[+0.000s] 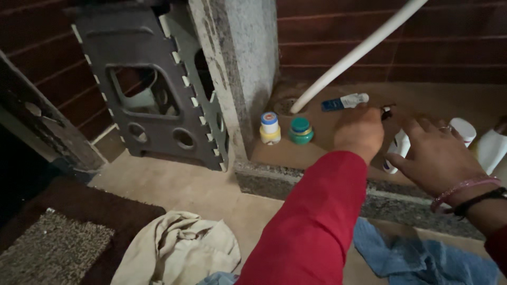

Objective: The person sits on the floor and repeatedly picks up various bottles, tubes, and containers from a tiled ledge, then places them on the floor beside a cloth. The person handles items one at a time, moving them from the ledge to the floor area. Toward the end, the person uses a blue cloth to wipe the ledge surface.

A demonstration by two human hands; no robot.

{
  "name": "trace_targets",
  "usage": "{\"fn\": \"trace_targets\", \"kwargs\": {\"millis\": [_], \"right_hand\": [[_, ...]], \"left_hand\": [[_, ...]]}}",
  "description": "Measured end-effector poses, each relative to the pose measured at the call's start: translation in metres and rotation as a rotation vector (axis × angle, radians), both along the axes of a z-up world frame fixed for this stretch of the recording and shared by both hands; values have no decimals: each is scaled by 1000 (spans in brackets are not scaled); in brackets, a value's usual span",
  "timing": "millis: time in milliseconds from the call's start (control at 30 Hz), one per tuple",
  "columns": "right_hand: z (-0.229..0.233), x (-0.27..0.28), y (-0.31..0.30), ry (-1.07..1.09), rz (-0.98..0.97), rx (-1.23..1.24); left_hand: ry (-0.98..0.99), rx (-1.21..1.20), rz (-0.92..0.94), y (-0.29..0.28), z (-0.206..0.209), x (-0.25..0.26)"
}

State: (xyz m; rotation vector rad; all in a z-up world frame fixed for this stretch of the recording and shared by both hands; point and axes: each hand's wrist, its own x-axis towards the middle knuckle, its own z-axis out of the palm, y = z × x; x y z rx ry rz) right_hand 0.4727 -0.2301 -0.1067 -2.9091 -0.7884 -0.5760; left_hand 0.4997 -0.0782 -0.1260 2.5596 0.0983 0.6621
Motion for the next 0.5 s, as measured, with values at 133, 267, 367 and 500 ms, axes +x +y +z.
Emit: {"fn": "trace_targets", "kwargs": {"millis": [133, 267, 367, 500], "right_hand": [[13, -20, 10, 19, -46, -80], [26, -40, 17, 101, -48, -110], [33, -51, 25, 11, 112, 1], [56, -85, 54, -136, 326, 105]], "left_hand": [[-36, 42, -8, -1, 0, -4], [6, 12, -37, 2, 26, -31], [14, 139, -59, 23, 60, -70], [-40, 212, -42, 62, 118, -146]]}}
